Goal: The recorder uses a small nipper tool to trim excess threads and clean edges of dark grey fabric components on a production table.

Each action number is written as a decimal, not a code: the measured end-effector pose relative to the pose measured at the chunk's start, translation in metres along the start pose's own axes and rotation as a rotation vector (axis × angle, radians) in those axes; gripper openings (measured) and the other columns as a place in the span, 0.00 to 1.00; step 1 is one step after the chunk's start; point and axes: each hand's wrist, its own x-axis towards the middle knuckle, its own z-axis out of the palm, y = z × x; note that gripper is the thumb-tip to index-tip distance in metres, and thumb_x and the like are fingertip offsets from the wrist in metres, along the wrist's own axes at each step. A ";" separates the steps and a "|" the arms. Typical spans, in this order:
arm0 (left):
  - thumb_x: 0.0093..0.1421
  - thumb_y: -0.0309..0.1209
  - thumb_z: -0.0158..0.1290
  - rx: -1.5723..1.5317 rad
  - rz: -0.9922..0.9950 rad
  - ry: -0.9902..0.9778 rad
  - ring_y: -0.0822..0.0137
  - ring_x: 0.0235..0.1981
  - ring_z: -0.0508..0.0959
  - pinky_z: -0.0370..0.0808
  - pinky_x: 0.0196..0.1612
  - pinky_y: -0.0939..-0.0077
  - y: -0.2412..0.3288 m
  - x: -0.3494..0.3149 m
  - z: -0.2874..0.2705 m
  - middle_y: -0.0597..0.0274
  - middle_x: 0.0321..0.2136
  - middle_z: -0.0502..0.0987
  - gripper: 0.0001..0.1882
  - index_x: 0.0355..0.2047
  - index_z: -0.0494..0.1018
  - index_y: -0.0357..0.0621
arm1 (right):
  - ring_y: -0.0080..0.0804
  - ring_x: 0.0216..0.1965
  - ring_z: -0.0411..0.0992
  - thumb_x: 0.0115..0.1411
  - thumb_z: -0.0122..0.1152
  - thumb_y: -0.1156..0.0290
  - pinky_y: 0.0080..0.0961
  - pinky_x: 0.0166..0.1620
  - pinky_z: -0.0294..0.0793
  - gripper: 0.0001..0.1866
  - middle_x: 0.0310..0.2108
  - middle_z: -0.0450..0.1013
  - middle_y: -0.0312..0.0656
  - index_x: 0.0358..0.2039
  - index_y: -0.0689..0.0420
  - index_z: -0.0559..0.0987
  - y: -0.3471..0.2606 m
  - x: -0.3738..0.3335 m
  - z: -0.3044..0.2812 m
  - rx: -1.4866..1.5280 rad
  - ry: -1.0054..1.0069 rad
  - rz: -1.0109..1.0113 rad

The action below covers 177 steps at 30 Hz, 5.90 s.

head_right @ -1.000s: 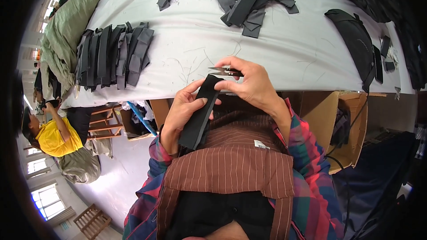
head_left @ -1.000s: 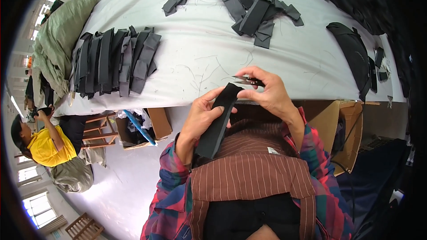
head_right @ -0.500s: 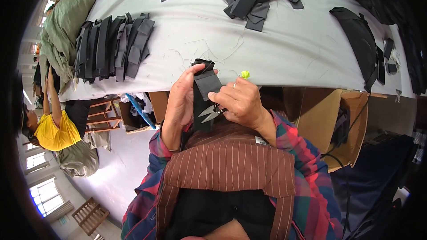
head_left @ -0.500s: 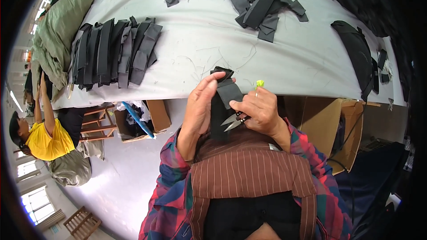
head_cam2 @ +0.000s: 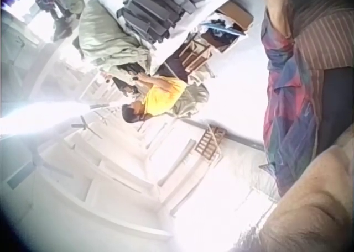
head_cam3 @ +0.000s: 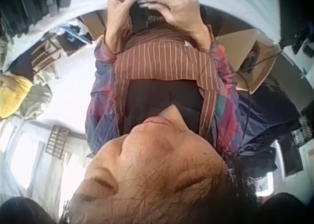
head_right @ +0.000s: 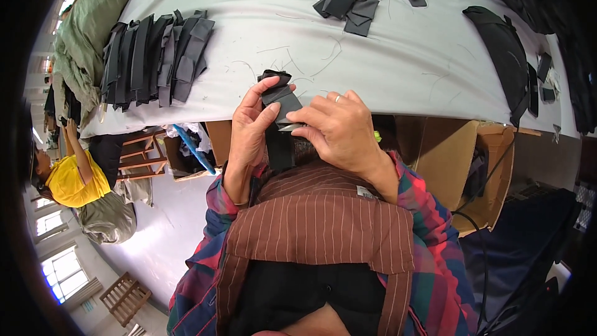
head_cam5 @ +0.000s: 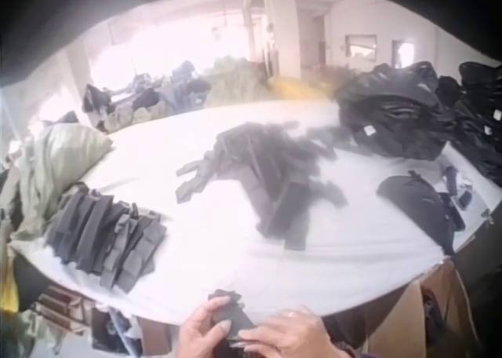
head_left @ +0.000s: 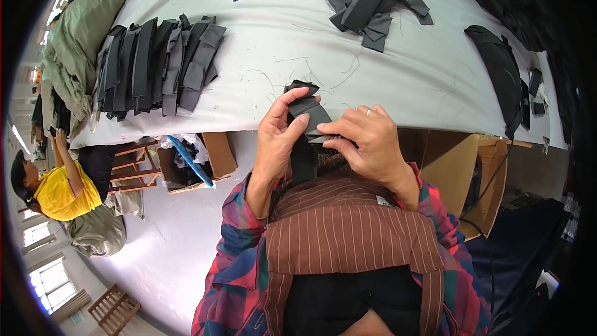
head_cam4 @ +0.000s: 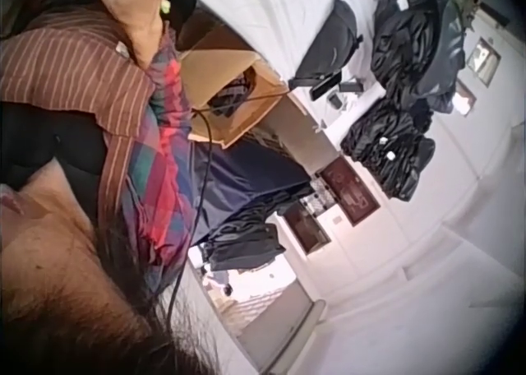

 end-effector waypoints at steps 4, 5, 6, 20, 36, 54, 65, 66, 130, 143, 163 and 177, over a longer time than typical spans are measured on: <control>0.60 0.19 0.48 0.021 0.011 -0.010 0.66 0.51 0.73 0.69 0.55 0.73 -0.001 0.000 -0.001 0.48 0.51 0.72 0.23 0.56 0.63 0.36 | 0.31 0.22 0.64 0.45 0.70 0.67 0.28 0.30 0.57 0.10 0.20 0.69 0.33 0.31 0.49 0.82 -0.001 -0.001 0.000 0.010 -0.089 -0.047; 0.59 0.20 0.49 0.017 0.020 -0.013 0.64 0.51 0.73 0.70 0.55 0.71 -0.001 0.000 -0.001 0.46 0.51 0.71 0.23 0.57 0.63 0.36 | 0.32 0.22 0.65 0.45 0.69 0.68 0.28 0.31 0.58 0.09 0.20 0.70 0.34 0.30 0.50 0.81 -0.001 -0.001 -0.001 0.068 -0.129 -0.012; 0.59 0.20 0.49 0.017 0.020 -0.013 0.64 0.51 0.73 0.70 0.55 0.71 -0.001 -0.001 0.000 0.46 0.51 0.71 0.23 0.57 0.63 0.36 | 0.32 0.22 0.65 0.45 0.69 0.68 0.28 0.31 0.58 0.09 0.20 0.70 0.34 0.30 0.50 0.81 -0.002 -0.001 0.000 0.068 -0.129 -0.012; 0.59 0.18 0.46 0.033 0.039 -0.093 0.68 0.51 0.72 0.68 0.56 0.74 0.000 -0.002 0.003 0.54 0.50 0.72 0.24 0.57 0.63 0.37 | 0.36 0.26 0.71 0.50 0.66 0.69 0.29 0.33 0.63 0.07 0.24 0.75 0.36 0.30 0.54 0.80 0.003 0.008 0.011 0.142 0.052 0.198; 0.56 0.16 0.47 0.104 -0.015 -0.112 0.72 0.49 0.72 0.68 0.54 0.78 0.003 -0.005 0.004 0.59 0.48 0.73 0.25 0.56 0.65 0.36 | 0.35 0.28 0.71 0.47 0.67 0.72 0.29 0.35 0.65 0.07 0.26 0.76 0.36 0.29 0.54 0.81 0.005 0.009 0.010 0.149 0.035 0.181; 0.51 0.19 0.42 -0.008 -0.006 -0.038 0.60 0.33 0.80 0.80 0.38 0.70 0.005 -0.004 -0.001 0.41 0.43 0.75 0.25 0.53 0.64 0.35 | 0.36 0.29 0.73 0.50 0.66 0.72 0.26 0.36 0.68 0.07 0.27 0.76 0.41 0.31 0.57 0.80 0.005 0.003 -0.009 0.192 0.024 0.324; 0.51 0.20 0.42 0.032 0.011 -0.073 0.60 0.34 0.80 0.79 0.39 0.70 0.003 -0.002 -0.003 0.39 0.44 0.75 0.25 0.53 0.64 0.35 | 0.36 0.26 0.71 0.51 0.65 0.66 0.30 0.32 0.63 0.06 0.26 0.76 0.35 0.29 0.53 0.80 0.008 0.002 -0.003 0.134 0.071 0.275; 0.51 0.20 0.42 0.033 0.011 -0.074 0.60 0.34 0.80 0.79 0.39 0.70 0.003 -0.002 -0.002 0.39 0.44 0.75 0.25 0.53 0.64 0.35 | 0.35 0.26 0.71 0.51 0.65 0.66 0.30 0.31 0.63 0.06 0.25 0.76 0.35 0.28 0.53 0.80 0.009 0.002 -0.002 0.123 0.078 0.272; 0.64 0.32 0.49 0.066 -0.120 0.053 0.67 0.19 0.80 0.77 0.23 0.78 0.036 0.001 0.023 0.56 0.22 0.78 0.13 0.33 0.74 0.32 | 0.31 0.25 0.71 0.47 0.67 0.76 0.25 0.30 0.67 0.12 0.26 0.74 0.35 0.35 0.54 0.80 0.002 0.029 -0.044 0.117 0.188 -0.008; 0.63 0.31 0.50 0.083 -0.195 -0.018 0.68 0.19 0.79 0.76 0.22 0.80 0.039 -0.001 0.018 0.56 0.21 0.77 0.12 0.31 0.74 0.32 | 0.28 0.24 0.62 0.45 0.66 0.61 0.26 0.31 0.55 0.12 0.24 0.69 0.25 0.33 0.43 0.82 0.009 0.034 -0.044 -0.362 0.130 -0.292; 0.63 0.31 0.51 0.069 -0.252 0.004 0.71 0.19 0.77 0.74 0.24 0.80 0.044 -0.002 0.007 0.60 0.19 0.77 0.13 0.24 0.74 0.34 | 0.32 0.21 0.60 0.44 0.68 0.73 0.28 0.29 0.55 0.10 0.20 0.72 0.31 0.31 0.51 0.81 0.013 0.024 -0.043 0.003 0.104 -0.050; 0.63 0.30 0.50 0.098 -0.246 -0.009 0.72 0.19 0.77 0.74 0.24 0.81 0.044 -0.002 0.008 0.60 0.19 0.77 0.13 0.25 0.75 0.34 | 0.28 0.22 0.60 0.41 0.70 0.66 0.26 0.29 0.54 0.11 0.19 0.67 0.26 0.29 0.44 0.81 0.009 0.023 -0.043 -0.256 0.080 -0.231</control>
